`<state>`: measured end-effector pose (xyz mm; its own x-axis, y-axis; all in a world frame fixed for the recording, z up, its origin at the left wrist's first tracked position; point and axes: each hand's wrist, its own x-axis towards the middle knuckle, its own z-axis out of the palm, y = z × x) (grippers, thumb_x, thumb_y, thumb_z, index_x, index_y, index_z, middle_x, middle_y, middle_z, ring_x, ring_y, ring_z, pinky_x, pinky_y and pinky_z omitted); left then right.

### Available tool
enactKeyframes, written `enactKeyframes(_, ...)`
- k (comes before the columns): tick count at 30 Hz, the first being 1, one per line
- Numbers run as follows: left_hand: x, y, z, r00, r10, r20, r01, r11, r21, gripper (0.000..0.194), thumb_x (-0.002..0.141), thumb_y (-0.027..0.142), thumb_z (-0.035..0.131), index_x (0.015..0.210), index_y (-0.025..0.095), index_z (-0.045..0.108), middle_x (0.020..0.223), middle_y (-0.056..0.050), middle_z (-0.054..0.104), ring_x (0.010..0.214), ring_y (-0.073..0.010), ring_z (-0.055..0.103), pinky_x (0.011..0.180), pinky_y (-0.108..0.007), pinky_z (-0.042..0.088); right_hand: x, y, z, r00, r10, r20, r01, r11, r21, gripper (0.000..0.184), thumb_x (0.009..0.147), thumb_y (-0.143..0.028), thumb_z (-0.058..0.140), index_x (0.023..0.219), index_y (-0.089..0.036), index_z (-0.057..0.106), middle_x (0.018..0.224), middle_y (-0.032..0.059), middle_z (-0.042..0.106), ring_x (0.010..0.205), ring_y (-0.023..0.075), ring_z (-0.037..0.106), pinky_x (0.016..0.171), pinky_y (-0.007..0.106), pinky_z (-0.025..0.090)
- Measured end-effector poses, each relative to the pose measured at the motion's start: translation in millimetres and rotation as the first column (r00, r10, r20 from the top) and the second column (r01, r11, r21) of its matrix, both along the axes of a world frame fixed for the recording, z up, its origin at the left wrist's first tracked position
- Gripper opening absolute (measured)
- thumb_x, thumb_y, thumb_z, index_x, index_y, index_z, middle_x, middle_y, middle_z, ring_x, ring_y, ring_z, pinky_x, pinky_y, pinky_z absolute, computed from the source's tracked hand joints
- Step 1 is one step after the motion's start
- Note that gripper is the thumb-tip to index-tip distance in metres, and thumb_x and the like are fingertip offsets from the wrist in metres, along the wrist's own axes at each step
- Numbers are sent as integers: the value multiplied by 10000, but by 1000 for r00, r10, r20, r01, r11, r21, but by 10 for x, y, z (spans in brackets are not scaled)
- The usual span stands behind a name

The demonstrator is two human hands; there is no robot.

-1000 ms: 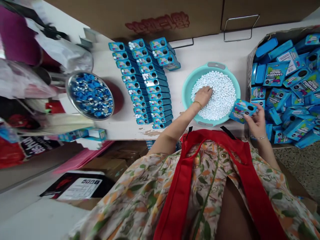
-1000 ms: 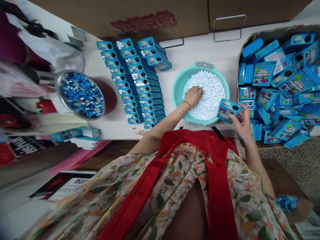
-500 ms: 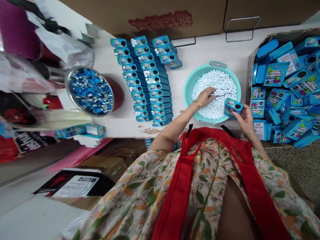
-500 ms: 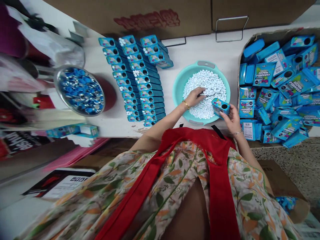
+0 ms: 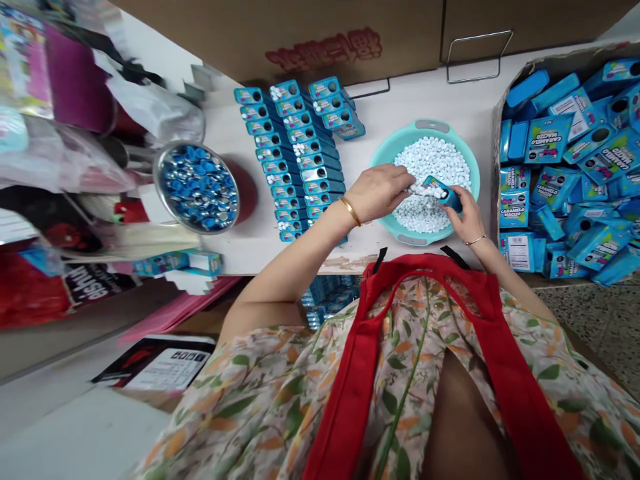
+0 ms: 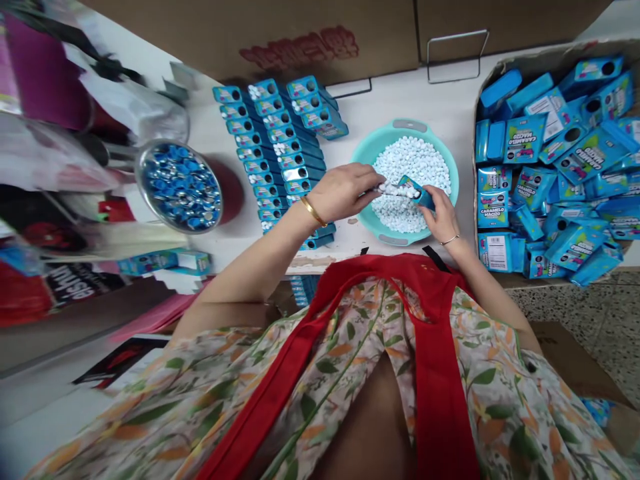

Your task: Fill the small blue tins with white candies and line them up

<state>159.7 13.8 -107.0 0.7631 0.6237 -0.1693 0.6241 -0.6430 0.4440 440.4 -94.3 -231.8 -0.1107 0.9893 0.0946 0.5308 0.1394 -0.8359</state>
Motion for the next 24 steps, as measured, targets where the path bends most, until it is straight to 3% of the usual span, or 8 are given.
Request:
enactKeyframes(7, 379, -180, 381, 990, 21, -143, -2, 991, 135, 368, 1110, 144, 387, 1295, 172, 704, 1067, -141, 742, 1041, -298, 659, 924, -458, 523, -50, -10, -45, 999, 37, 27, -38, 998, 41, 480, 1085, -490, 557, 1509, -267, 575, 1447, 158, 734, 1375, 347, 705, 1198, 598, 608)
enactKeyframes(10, 434, -222, 411, 990, 17, -140, 4, 990, 142, 360, 1129, 154, 363, 1205, 183, 714, 1064, -134, 724, 1069, -302, 652, 934, -465, 514, -35, -12, -71, 999, 36, 25, -37, 999, 17, 505, 1084, -508, 547, 1532, -276, 561, 1474, 158, 717, 1396, 352, 690, 1220, 612, 592)
enactKeyframes(12, 370, -198, 324, 990, 16, -137, 2, 991, 130, 347, 1140, 179, 369, 1165, 193, 715, 1074, -130, 718, 1086, -301, 646, 940, -469, 511, -12, -19, -81, 999, 43, 34, -42, 999, -8, 514, 1084, -519, 530, 1537, -277, 560, 1479, 159, 713, 1402, 357, 684, 1235, 629, 578)
enactKeyframes(15, 95, -80, -25, 989, 91, -120, -76, 990, 123, 271, 1138, 282, 451, 1210, 232, 707, 1133, -131, 721, 1113, -321, 618, 936, -501, 514, 47, -45, -81, 998, 34, 46, -33, 999, -23, 526, 1085, -556, 510, 1522, -271, 569, 1464, 162, 720, 1400, 362, 688, 1239, 637, 574)
enactKeyframes(19, -284, 42, -747, 951, 206, -231, -210, 978, 9, 257, 1101, 357, 509, 1234, 260, 706, 1199, -159, 722, 1136, -365, 579, 917, -551, 526, 170, -89, -48, 998, -66, 23, 66, 998, -14, 547, 1066, -626, 552, 1477, -267, 588, 1440, 159, 726, 1361, 356, 714, 1186, 597, 616)
enactKeyframes(21, -266, 5, -1076, 929, 180, -322, -230, 966, -122, 263, 1083, 271, 504, 1206, 189, 722, 1242, -191, 719, 1184, -358, 612, 974, -526, 531, 235, -106, -27, 992, -126, 6, 126, 992, -13, 576, 1042, -651, 601, 1474, -270, 583, 1429, 146, 719, 1338, 350, 723, 1162, 590, 629)
enactKeyframes(24, 94, -145, -1431, 945, 153, -288, -238, 928, -287, 296, 1037, 177, 519, 1259, 120, 706, 1349, -220, 701, 1281, -348, 645, 1080, -479, 524, 311, -122, -13, 983, -182, -26, 181, 983, -40, 632, 1011, -672, 657, 1504, -289, 557, 1423, 116, 694, 1325, 334, 721, 1174, 601, 616)
